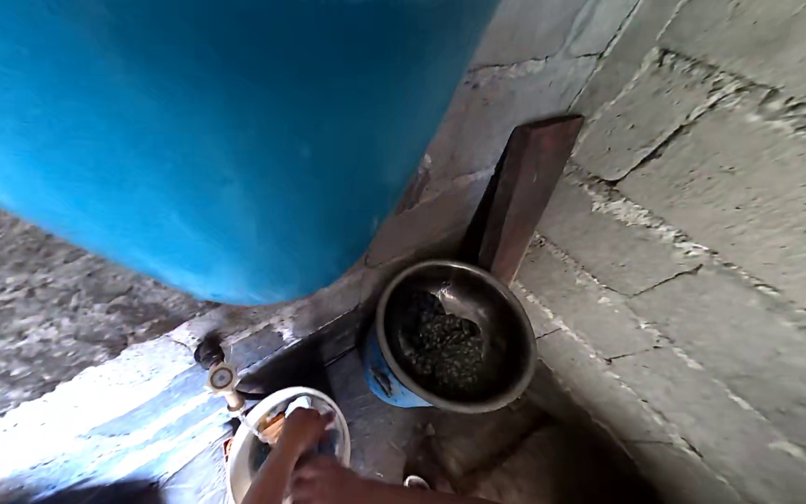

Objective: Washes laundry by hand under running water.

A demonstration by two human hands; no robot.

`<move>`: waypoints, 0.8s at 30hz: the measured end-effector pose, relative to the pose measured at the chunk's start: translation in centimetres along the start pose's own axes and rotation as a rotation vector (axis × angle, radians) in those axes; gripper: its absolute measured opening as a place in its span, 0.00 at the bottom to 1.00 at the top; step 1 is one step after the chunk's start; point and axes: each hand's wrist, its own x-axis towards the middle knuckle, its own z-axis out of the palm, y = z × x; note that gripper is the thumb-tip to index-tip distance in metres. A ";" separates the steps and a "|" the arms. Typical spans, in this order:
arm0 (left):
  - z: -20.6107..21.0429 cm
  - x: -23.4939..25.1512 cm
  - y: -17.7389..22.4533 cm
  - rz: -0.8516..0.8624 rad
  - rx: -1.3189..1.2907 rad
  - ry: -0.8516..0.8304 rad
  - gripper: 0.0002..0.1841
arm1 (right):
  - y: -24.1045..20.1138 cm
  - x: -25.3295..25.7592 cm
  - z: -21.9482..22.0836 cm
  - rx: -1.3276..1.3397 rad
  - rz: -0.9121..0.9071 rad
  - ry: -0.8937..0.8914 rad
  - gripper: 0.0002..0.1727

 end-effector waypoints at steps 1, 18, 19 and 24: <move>0.3 1.3 0.0 -0.008 -0.185 0.079 0.31 | 1.0 -1.0 -2.7 0.084 0.099 0.083 0.16; 10.4 9.0 -1.3 -0.018 -0.764 0.215 0.25 | 22.8 -12.5 -20.5 0.192 1.431 0.205 0.42; 11.6 9.0 -5.0 -0.073 -0.612 0.216 0.25 | 22.3 -12.7 -19.8 0.159 1.430 0.146 0.44; 13.5 8.0 -19.7 -0.433 -0.292 0.163 0.27 | 20.3 -13.0 -18.1 -0.062 1.271 0.152 0.48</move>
